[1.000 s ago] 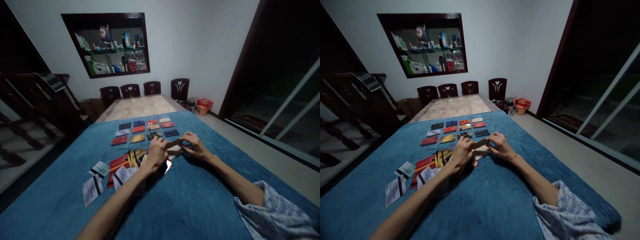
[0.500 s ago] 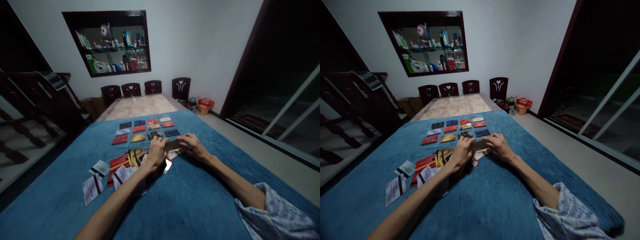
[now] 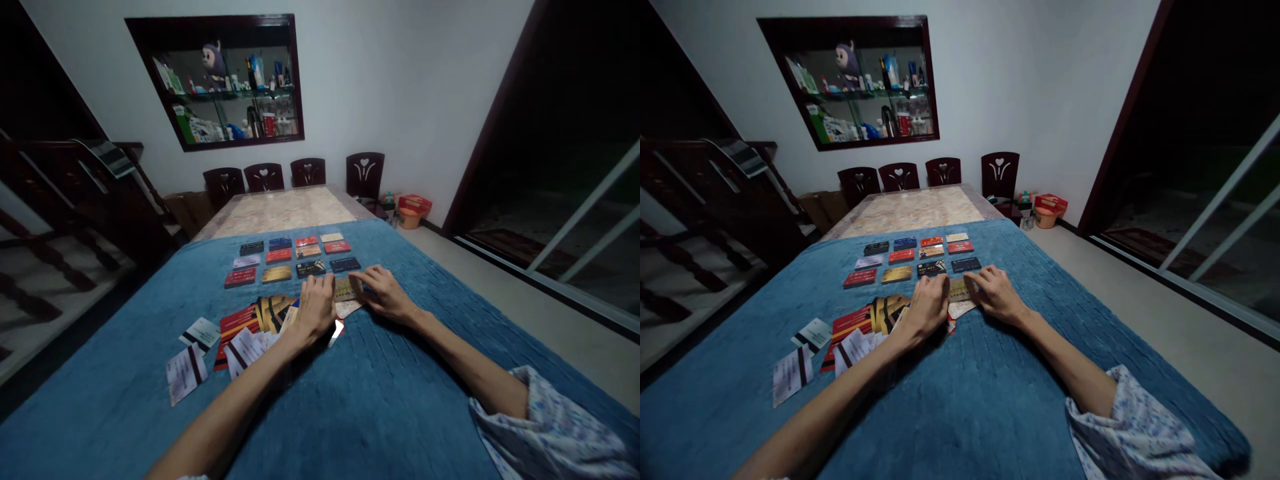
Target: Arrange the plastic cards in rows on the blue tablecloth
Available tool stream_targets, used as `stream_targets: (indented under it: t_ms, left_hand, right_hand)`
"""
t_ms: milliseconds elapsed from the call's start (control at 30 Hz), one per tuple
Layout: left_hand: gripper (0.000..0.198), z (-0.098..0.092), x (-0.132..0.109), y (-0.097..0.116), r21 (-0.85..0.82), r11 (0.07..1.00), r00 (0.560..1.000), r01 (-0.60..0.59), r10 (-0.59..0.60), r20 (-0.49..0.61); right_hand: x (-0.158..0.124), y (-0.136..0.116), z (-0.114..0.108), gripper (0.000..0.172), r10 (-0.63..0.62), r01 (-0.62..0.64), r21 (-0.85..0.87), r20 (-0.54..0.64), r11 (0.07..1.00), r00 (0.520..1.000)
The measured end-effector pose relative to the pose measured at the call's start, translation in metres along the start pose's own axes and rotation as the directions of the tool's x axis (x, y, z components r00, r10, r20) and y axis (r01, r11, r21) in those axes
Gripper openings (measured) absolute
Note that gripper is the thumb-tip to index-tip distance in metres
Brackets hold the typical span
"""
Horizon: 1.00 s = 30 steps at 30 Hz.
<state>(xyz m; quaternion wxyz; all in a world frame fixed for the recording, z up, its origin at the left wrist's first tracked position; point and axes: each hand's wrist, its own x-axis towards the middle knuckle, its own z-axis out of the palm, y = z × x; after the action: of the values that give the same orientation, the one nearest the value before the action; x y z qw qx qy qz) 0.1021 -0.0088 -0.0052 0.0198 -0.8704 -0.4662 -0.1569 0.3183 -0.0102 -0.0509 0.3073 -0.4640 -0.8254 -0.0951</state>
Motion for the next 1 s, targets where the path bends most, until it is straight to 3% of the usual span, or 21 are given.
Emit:
stream_targets:
  t_ms: [533,1000]
  left_hand:
    - [0.038,-0.006,0.001,0.002,0.013,1.0,0.999,0.001,-0.002,0.05]
    - [0.034,-0.018,0.03,-0.014,0.075,0.994,0.997,-0.077,0.075,0.024]
  right_hand:
    - [0.008,-0.001,-0.01,0.055,-0.037,0.044,-0.142,0.052,0.989,0.998]
    - [0.039,0.02,-0.022,0.05,-0.076,0.098,-0.215,0.109,0.972,0.991]
